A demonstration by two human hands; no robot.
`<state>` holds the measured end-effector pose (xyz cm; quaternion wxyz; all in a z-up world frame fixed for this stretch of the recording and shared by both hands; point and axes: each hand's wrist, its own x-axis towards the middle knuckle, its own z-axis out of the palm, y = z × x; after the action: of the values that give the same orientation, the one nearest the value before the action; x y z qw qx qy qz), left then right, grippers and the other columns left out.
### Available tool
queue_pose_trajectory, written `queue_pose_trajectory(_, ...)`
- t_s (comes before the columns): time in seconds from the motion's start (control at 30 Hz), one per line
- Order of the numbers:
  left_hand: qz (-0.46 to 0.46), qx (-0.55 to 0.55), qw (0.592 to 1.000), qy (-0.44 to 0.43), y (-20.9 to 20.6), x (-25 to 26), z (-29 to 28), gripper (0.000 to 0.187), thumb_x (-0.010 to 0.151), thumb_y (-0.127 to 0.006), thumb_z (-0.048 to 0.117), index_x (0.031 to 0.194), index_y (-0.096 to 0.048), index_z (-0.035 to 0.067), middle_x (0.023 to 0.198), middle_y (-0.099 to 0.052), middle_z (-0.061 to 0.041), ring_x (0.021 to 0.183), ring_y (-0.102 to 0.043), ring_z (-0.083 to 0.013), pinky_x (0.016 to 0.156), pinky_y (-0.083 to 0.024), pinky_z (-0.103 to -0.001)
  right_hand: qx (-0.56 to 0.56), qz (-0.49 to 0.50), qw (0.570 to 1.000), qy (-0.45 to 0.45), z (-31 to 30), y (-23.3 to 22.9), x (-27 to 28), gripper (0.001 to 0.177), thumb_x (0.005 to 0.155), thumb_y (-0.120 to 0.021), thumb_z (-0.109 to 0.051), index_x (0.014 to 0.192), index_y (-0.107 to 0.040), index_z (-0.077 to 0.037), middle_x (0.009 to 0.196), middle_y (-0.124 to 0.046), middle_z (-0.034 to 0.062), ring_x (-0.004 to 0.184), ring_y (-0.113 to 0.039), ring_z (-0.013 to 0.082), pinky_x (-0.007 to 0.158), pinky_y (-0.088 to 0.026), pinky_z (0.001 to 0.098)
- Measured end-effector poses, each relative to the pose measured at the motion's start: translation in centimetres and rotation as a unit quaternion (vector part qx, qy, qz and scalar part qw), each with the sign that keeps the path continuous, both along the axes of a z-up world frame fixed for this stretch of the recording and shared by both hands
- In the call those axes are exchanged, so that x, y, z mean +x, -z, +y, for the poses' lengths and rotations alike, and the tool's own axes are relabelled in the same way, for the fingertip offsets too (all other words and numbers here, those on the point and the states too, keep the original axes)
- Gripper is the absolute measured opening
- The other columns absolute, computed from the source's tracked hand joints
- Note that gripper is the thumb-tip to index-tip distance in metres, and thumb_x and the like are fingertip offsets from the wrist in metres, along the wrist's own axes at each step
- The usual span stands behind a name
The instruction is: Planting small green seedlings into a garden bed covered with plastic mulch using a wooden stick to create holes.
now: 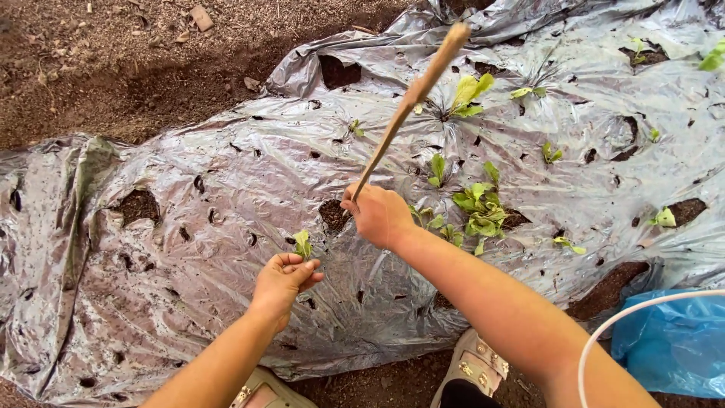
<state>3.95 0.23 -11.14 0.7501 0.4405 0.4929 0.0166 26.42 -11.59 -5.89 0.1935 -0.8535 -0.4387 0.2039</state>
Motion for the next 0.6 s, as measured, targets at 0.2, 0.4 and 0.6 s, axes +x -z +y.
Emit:
queue_pose_trajectory(0.2,0.048,-0.043,0.998,-0.026,-6.2,2.0,-0.2,0.036,0.091,-0.068,-0.008,0.118,-0.047,0.002,0.108,-0.073,-0.022,0.082,-0.074,-0.0350,0.080,-0.063,-0.039,-0.011,0.050,0.998,0.042,1.2,-5.4,0.7,0.026,0.104,-0.049,-0.033,0.099,-0.068,-0.016,0.092,-0.074,0.0114,0.093,-0.071,0.0352,0.081,-0.056,0.0498)
queue_pose_trajectory(0.4,0.114,-0.078,0.990,-0.038,-8.9,3.2,-0.6,0.034,0.095,-0.059,-0.015,0.124,-0.048,0.000,0.123,-0.069,-0.024,0.085,-0.070,-0.0332,0.081,-0.062,-0.038,-0.138,0.085,0.987,-0.022,1.5,-1.7,-0.6,0.016,0.108,-0.048,-0.021,0.104,-0.064,-0.019,0.110,-0.072,0.0050,0.095,-0.069,0.0192,0.077,-0.060,0.0321)
queue_pose_trajectory(0.6,0.137,-0.046,0.989,0.014,-8.4,2.7,-0.5,0.039,0.094,-0.062,-0.012,0.128,-0.051,0.003,0.120,-0.074,-0.019,0.090,-0.069,-0.0277,0.078,-0.053,-0.036,-0.157,0.117,0.981,-0.015,2.5,-2.5,-1.1,0.017,0.106,-0.053,-0.015,0.113,-0.068,-0.018,0.109,-0.074,0.0037,0.097,-0.072,0.0186,0.090,-0.062,0.0366)
